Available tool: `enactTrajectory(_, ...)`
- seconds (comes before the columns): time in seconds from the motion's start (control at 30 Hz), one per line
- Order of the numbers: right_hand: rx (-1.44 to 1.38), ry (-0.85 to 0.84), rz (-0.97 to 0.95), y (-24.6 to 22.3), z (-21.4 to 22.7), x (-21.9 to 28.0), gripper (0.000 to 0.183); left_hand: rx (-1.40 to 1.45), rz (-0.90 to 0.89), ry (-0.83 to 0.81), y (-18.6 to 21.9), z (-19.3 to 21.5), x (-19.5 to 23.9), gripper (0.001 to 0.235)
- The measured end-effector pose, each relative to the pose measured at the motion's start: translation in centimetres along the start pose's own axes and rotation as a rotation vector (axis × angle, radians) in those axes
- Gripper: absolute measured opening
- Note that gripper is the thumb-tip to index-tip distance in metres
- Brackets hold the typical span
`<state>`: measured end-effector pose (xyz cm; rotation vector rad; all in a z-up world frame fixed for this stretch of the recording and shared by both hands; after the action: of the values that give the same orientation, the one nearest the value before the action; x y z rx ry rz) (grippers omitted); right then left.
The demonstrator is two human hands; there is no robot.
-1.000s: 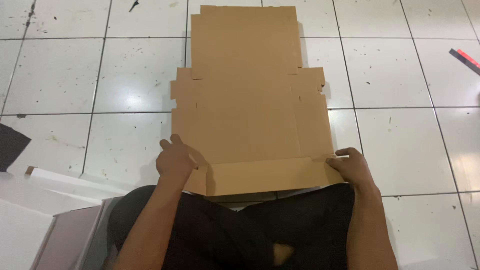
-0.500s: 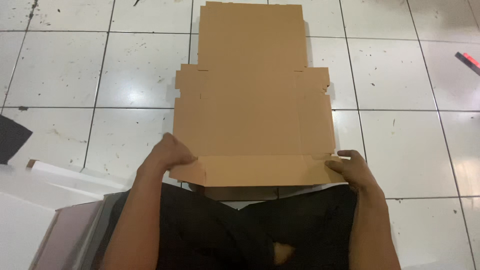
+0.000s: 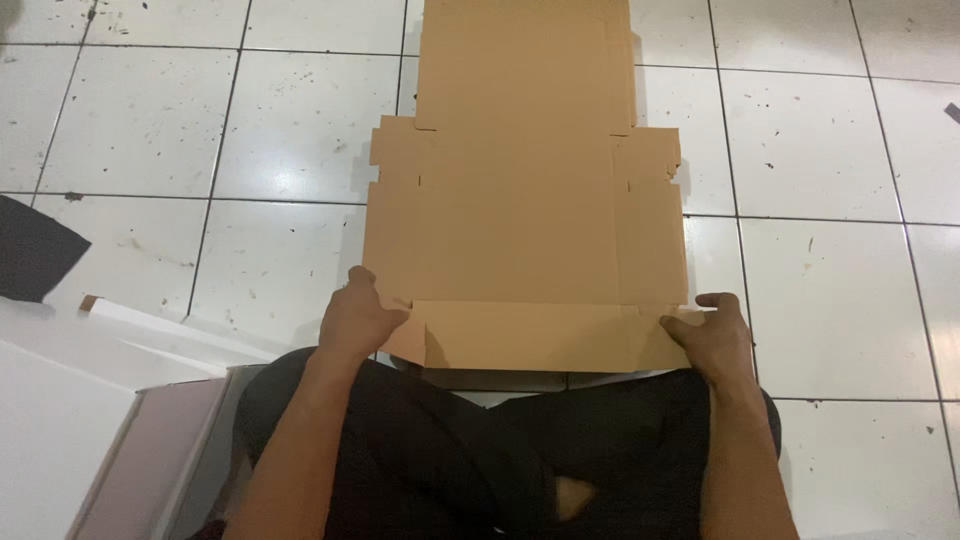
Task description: The person sits on the floor and folds a flat cardboard sheet into a box shape. They insert a white rectangular piece into the bottom of the box and then fold and tuck the side flaps to secure the structure.
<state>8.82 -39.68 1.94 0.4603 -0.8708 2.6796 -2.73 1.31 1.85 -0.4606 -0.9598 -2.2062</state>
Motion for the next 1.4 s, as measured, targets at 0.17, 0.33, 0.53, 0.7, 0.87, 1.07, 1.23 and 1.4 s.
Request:
enactTrajectory(0.17, 0.043, 0.010, 0.023, -0.7, 0.1, 0.4, 0.060, 0.142, 0.026, -0.010, 0.0, 1.0, 0.3, 0.065)
enactTrajectory(0.33, 0.023, -0.021, -0.032, -1.5, 0.0, 1.8, 0.059, 0.007, 0.035, -0.136, 1.9, 2.2, 0.2, 0.051)
enactTrajectory(0.53, 0.061, -0.048, -0.026, -0.6, -0.7, 0.7, 0.056, -0.754, -0.158, -0.243, 0.6, -4.1, -5.0, 0.049)
enactTrajectory(0.7, 0.066, -0.040, -0.006, -1.7, -0.3, 1.5, 0.053, -0.552, -0.198, -0.286, 1.3, -2.7, -4.7, 0.032)
enactTrajectory(0.87, 0.078, -0.008, 0.004, -1.9, 0.0, 1.7, 0.054, -0.713, -0.228, -0.125, 2.7, -6.5, -5.7, 0.011)
enactTrajectory(1.07, -0.129, 0.015, -0.062, -1.3, 1.0, 1.3, 0.062, -0.023, -0.014, -0.286, 5.0, 1.2, -0.6, 0.071)
enactTrajectory(1.23, -0.617, -0.014, -0.152, -0.3, 0.3, 1.7, 0.051, 0.355, 0.129, -0.345, 4.9, 0.0, 2.0, 0.078)
enactTrajectory(1.4, -0.997, -0.090, -0.014, -3.8, -1.7, 6.2, 0.053, 0.117, -0.141, -0.416, 4.6, -5.6, 5.1, 0.093)
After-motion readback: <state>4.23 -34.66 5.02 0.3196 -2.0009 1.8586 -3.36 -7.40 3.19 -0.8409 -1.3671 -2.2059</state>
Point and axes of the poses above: each hand's wrist, its own x-axis away from the middle knuckle, its own z-axis out of the back of the hand, y = z × x, the point moved 2 cm from there along -x, towards the middle knuckle, and after that the axes turned 2 degrees about z, right-handed, at the moved point
